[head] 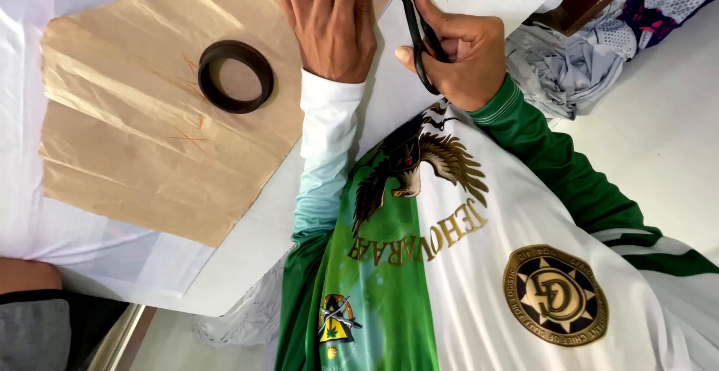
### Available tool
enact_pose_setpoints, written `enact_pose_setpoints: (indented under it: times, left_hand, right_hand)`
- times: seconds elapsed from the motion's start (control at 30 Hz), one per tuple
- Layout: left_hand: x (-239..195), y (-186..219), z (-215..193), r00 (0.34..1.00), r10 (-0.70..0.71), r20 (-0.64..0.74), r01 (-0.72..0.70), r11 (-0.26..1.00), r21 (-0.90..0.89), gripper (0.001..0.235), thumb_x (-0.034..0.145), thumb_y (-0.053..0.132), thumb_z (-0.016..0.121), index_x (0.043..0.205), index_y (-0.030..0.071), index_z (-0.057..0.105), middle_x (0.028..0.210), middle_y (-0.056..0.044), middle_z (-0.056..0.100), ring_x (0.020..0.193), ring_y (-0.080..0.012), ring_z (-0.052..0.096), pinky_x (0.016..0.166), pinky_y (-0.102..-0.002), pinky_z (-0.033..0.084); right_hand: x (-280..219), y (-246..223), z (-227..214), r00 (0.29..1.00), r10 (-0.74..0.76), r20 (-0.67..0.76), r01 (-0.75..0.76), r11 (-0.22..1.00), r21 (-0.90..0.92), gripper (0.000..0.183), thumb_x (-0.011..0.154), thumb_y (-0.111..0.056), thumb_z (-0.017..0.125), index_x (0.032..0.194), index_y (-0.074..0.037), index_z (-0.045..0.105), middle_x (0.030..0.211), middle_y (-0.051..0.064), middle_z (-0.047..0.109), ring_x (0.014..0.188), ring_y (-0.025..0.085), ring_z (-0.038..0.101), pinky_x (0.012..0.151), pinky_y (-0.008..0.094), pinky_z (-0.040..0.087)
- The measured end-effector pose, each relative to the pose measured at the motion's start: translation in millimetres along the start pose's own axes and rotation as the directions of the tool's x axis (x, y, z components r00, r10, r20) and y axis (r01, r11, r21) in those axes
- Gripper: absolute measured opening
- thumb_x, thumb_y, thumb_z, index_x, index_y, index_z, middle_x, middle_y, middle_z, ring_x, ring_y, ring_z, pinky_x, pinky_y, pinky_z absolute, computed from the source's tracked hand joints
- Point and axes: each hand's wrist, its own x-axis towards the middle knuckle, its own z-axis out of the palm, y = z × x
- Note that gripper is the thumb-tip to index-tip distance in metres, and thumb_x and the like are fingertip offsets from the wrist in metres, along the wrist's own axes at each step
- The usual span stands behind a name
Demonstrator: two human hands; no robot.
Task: Cutting fabric with scissors following a paper pattern on a cutting table.
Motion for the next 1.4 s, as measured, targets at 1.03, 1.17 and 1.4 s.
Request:
enact_pose_setpoints:
  times: [1.03, 1.17, 1.4]
  left_hand:
    - [-11, -4, 8, 0.999, -0.039, 0.015, 0.038, 0.997, 0.073, 0.033, 0.115, 0.031, 0.043, 0.144, 0.027, 0.058, 0.153, 0.012, 0.052, 0.111, -0.0224, 0.06, 0.098, -0.038, 0.042]
    - [-12, -3, 8, 0.999, -0.032, 0.017, 0.031, 0.997, 0.064, 0.032, 0.116, 0.027, 0.045, 0.147, 0.028, 0.055, 0.155, 0.012, 0.051, 0.112, -0.0219, 0.059, 0.097, -0.037, 0.043]
    - [-5, 1, 0, 1.0, 0.007, 0.019, -0.008, 0.999, 0.053, 0.036, 0.113, 0.029, 0.04, 0.143, 0.022, 0.059, 0.152, 0.005, 0.055, 0.105, -0.0257, 0.056, 0.094, -0.038, 0.042]
  right_hand:
    - [44, -15, 5, 0.996, -0.086, -0.001, 0.085, 0.993, -0.08, 0.06, 0.098, -0.001, 0.086, 0.145, 0.01, 0.052, 0.125, 0.021, 0.068, 0.093, 0.009, 0.046, 0.065, 0.022, 0.054]
    - [46, -24, 5, 0.999, -0.051, -0.012, 0.051, 0.999, -0.013, 0.055, 0.095, 0.003, 0.083, 0.14, 0.011, 0.054, 0.132, 0.027, 0.06, 0.116, 0.022, 0.056, 0.093, 0.03, 0.062]
    - [70, -27, 9, 0.997, 0.057, -0.045, -0.051, 0.991, 0.12, 0.054, 0.09, -0.007, 0.086, 0.136, 0.008, 0.063, 0.105, 0.001, 0.066, 0.089, 0.005, 0.051, 0.067, 0.016, 0.052]
